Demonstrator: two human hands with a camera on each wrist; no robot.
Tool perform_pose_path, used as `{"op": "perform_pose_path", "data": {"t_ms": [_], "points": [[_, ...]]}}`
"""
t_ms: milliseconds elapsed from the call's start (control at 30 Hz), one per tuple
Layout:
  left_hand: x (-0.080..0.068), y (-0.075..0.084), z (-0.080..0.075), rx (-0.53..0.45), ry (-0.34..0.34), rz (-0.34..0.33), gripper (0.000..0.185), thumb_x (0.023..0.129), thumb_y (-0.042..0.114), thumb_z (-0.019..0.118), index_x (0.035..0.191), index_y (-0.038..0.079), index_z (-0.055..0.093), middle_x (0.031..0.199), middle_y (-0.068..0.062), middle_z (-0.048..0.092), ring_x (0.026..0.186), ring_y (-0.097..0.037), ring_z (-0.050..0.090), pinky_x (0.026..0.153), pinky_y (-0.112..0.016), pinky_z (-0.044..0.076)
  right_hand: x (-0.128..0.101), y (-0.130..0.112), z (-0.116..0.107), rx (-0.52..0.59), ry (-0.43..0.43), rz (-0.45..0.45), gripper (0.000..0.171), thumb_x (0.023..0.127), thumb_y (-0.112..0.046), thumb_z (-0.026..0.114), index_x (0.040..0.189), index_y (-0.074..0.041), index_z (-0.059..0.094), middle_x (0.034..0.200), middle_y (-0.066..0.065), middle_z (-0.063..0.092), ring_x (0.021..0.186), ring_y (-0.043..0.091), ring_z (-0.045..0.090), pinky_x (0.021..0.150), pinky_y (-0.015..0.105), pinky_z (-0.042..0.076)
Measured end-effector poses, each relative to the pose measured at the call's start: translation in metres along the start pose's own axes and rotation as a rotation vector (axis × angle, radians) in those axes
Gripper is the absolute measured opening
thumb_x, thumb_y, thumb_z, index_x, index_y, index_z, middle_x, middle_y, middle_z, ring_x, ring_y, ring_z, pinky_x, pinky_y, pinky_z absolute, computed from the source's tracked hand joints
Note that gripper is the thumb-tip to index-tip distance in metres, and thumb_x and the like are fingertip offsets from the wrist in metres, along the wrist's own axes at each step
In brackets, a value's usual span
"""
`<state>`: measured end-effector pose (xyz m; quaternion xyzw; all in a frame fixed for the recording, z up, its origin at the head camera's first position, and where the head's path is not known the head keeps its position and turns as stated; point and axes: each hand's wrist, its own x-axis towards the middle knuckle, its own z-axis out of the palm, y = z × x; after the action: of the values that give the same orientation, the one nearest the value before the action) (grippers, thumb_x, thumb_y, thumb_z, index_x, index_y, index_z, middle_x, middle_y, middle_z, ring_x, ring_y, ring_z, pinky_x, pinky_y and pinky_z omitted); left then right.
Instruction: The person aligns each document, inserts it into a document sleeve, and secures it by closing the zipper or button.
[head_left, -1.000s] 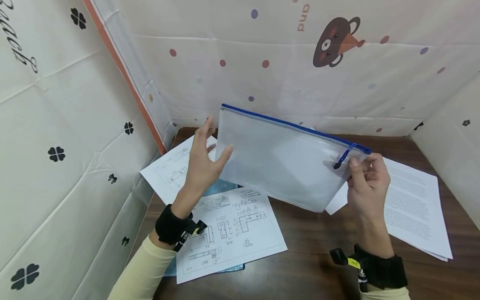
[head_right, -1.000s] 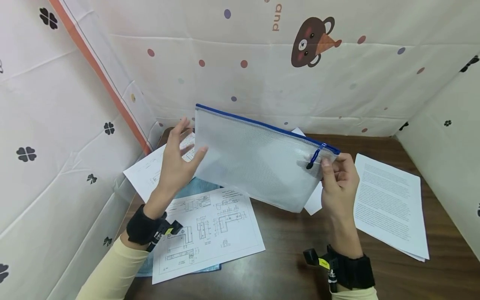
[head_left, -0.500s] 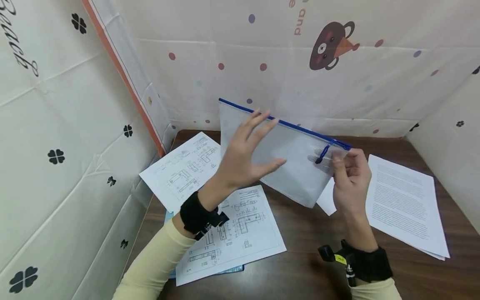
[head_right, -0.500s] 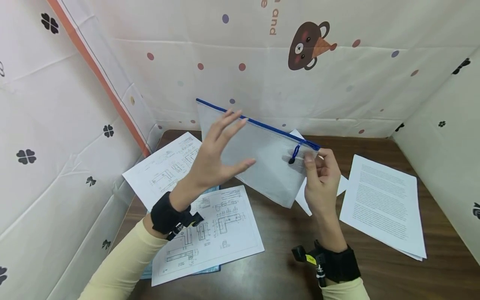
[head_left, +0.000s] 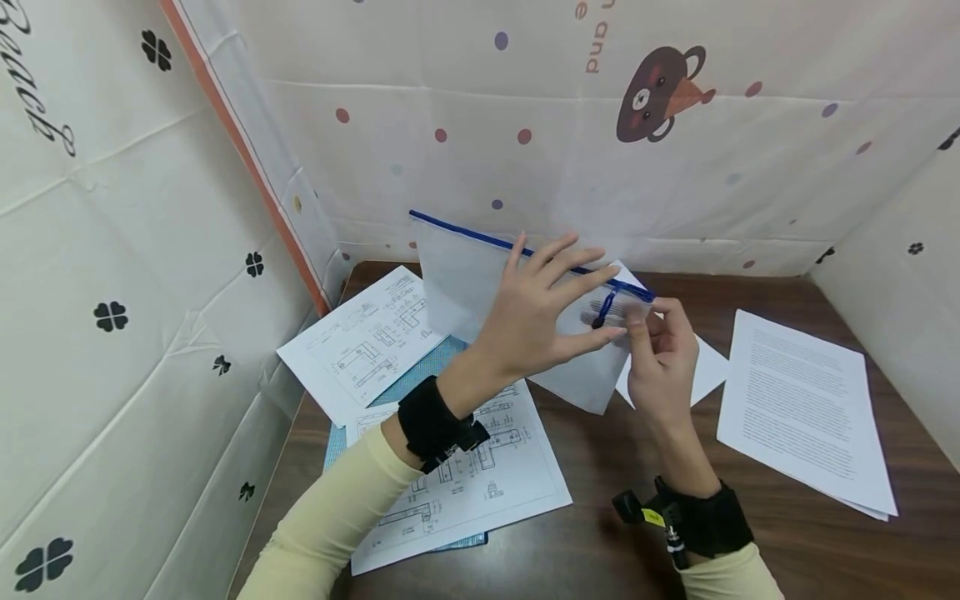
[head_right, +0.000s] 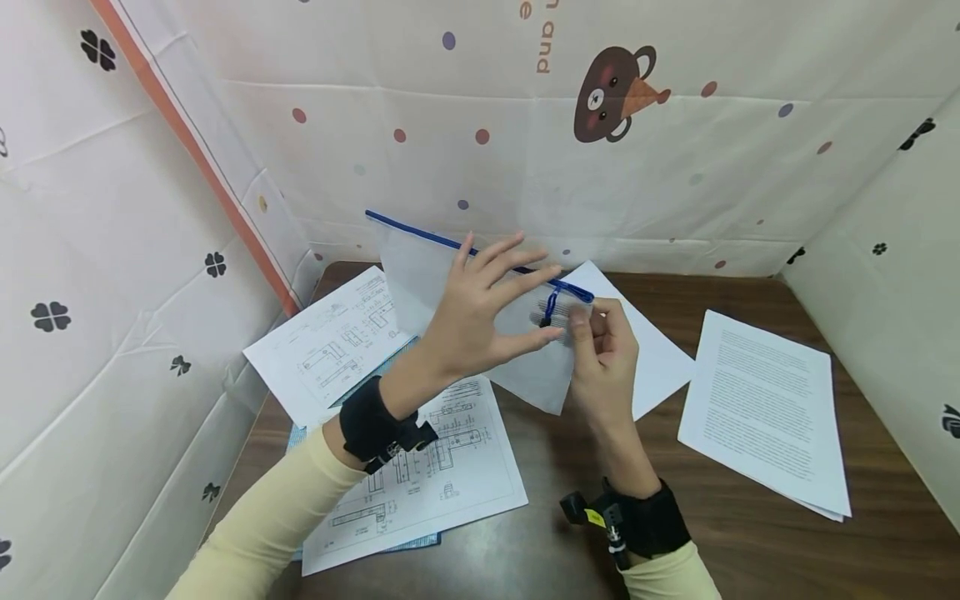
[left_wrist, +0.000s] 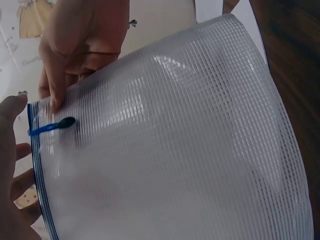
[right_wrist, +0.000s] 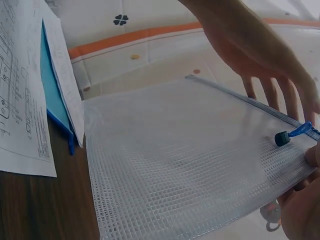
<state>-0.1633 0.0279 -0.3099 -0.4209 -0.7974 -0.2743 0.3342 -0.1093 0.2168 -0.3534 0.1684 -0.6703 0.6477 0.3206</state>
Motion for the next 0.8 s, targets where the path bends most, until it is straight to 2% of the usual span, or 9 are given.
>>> {"op": "perform_pose_path", "data": {"t_ms": [100, 167, 400, 533, 800], "points": [[0.001, 0.004, 0.003, 0.023, -0.001, -0.01, 0.062, 0.09, 0.059, 0.081, 0.138, 0.02, 0.073, 0.14, -0.001, 0.069, 0.144, -0.025, 0.05, 0.127, -0.063, 0.006, -0.001, 0.002, 0.004, 0.012, -0.016, -0.009, 0.018, 0.107, 0.006, 0.054, 0.118, 0.02, 0.053, 0.106, 0.011, 0.072, 0.087, 0.012, 0.074, 0.066, 0.018, 0.055], [0.002, 0.006, 0.004, 0.029, 0.0, -0.025, 0.056, 0.092, 0.054, 0.08, 0.136, 0.019, 0.075, 0.134, 0.0, 0.071, 0.138, -0.023, 0.055, 0.127, -0.063, 0.008, -0.002, 0.002, 0.006, -0.007, -0.024, -0.012, 0.018, 0.107, 0.006, 0.055, 0.119, 0.019, 0.054, 0.11, 0.012, 0.071, 0.093, 0.013, 0.075, 0.069, 0.018, 0.057], [-0.001, 0.005, 0.003, 0.012, -0.005, -0.047, 0.024, 0.102, 0.021, 0.075, 0.125, 0.016, 0.08, 0.115, 0.002, 0.077, 0.115, -0.017, 0.067, 0.128, -0.055, 0.019, -0.009, 0.004, 0.007, -0.08, -0.028, 0.026, 0.021, 0.109, 0.0, 0.054, 0.123, 0.016, 0.056, 0.118, 0.011, 0.072, 0.105, 0.015, 0.075, 0.077, 0.02, 0.059], [-0.002, 0.007, -0.001, 0.027, -0.027, -0.036, 0.025, 0.102, 0.008, 0.071, 0.123, 0.017, 0.081, 0.113, 0.004, 0.078, 0.11, -0.014, 0.07, 0.126, -0.049, 0.027, -0.014, 0.006, 0.007, -0.11, -0.016, 0.056, 0.024, 0.11, -0.005, 0.056, 0.125, 0.013, 0.057, 0.118, 0.011, 0.073, 0.109, 0.016, 0.075, 0.082, 0.023, 0.06], [0.001, 0.01, -0.003, 0.106, -0.048, -0.004, 0.029, 0.102, 0.001, 0.065, 0.119, 0.017, 0.081, 0.112, 0.006, 0.079, 0.108, -0.011, 0.073, 0.116, -0.041, 0.042, -0.015, 0.005, 0.01, -0.135, -0.035, 0.053, 0.022, 0.108, -0.001, 0.058, 0.129, 0.007, 0.058, 0.124, 0.013, 0.071, 0.116, 0.017, 0.073, 0.091, 0.024, 0.059]]}}
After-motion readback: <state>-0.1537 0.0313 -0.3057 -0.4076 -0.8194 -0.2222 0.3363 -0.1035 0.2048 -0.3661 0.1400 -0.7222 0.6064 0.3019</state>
